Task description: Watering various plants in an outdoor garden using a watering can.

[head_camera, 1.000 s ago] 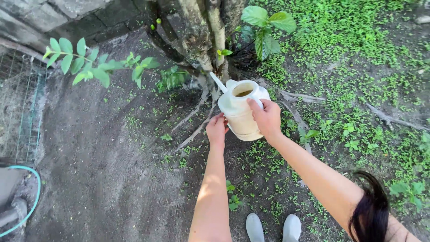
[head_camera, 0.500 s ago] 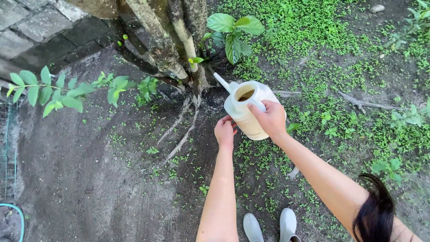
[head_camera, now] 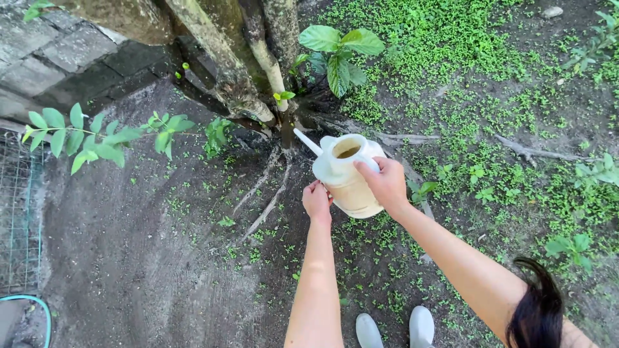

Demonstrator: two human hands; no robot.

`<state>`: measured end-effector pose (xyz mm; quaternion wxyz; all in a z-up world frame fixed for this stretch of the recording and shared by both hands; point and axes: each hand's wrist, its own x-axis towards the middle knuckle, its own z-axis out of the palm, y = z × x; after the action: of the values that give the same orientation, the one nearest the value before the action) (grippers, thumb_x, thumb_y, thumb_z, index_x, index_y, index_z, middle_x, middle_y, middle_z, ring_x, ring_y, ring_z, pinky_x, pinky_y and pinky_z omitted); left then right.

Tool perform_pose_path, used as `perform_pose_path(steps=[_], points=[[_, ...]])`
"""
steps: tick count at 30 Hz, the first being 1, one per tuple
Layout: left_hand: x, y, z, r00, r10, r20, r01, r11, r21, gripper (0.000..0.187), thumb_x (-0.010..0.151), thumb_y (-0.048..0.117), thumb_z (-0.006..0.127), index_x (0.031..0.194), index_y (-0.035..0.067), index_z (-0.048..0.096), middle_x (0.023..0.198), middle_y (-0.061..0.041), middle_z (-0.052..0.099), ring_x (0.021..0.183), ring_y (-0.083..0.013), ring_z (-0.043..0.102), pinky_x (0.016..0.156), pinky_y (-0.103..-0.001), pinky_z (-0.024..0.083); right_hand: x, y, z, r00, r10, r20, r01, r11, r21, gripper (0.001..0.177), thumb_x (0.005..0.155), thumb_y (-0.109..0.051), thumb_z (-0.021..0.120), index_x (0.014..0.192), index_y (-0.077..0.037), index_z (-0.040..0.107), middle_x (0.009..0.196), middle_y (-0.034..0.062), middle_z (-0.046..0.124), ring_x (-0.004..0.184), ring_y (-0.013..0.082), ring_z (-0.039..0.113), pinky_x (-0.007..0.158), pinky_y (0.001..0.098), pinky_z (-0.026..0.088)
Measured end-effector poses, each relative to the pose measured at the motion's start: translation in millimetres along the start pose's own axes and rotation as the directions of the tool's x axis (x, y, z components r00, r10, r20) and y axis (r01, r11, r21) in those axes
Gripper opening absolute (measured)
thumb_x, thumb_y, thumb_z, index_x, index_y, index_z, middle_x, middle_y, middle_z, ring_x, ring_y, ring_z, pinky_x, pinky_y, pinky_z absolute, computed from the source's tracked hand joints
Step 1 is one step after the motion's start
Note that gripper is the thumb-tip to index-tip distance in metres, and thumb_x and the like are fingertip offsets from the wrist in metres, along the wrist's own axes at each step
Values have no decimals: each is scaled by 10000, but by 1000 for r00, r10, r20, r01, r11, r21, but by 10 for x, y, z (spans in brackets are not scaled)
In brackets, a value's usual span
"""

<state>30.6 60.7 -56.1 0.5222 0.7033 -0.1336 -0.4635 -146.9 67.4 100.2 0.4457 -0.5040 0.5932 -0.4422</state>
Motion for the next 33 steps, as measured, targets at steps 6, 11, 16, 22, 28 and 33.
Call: perform_pose_path(steps=[6,11,16,22,28,33], points=[[-67,477,267,981,96,171,-92,995,-30,294,987,190,553,1228,64,665,1079,-50,703,925,-129,660,713,-279,544,246,-88,-55,997,-20,-78,27,996,90,369,911,-325,755,749,2,703,615,-10,610,539,45,526,477,275,410],[57,738,509,943,214,255,-207,977,-53,288,992,168,520,1226,61,651,1109,-24,703,948,-116,676,738,-276,564,597,-259,-136,987,-136,-86,145,984,106,320,914,-312,746,773,-28,708,618,-22,610,541,36,529,474,268,404],[92,997,701,928,245,281,-245,969,-33,299,981,144,512,1232,59,651,1115,-32,706,950,-119,679,744,-284,552,909,-382,-221,958,-270,-94,274,961,36,331,922,-304,756,786,-5,714,629,-8,630,577,41,556,517,275,435],[200,1058,805,931,235,279,-236,971,-30,313,970,128,518,1241,41,649,1112,-41,706,937,-134,701,731,-285,548,1205,-395,-290,942,-331,-60,332,943,0,316,900,-284,765,826,22,743,677,19,682,608,48,573,542,286,457],[167,914,850,937,225,266,-231,973,-9,311,968,107,524,1231,14,661,1098,-67,710,907,-141,709,713,-284,566,1169,-332,-390,951,-308,-1,308,951,-18,303,897,-289,763,869,13,763,685,33,707,612,57,595,550,296,469],[171,797,894,947,228,226,-222,974,-54,283,972,105,538,1212,3,650,1103,-75,701,910,-142,711,726,-290,579,1130,-331,-455,940,-339,43,338,940,45,287,899,-280,755,899,7,769,732,31,728,661,45,606,573,284,485]])
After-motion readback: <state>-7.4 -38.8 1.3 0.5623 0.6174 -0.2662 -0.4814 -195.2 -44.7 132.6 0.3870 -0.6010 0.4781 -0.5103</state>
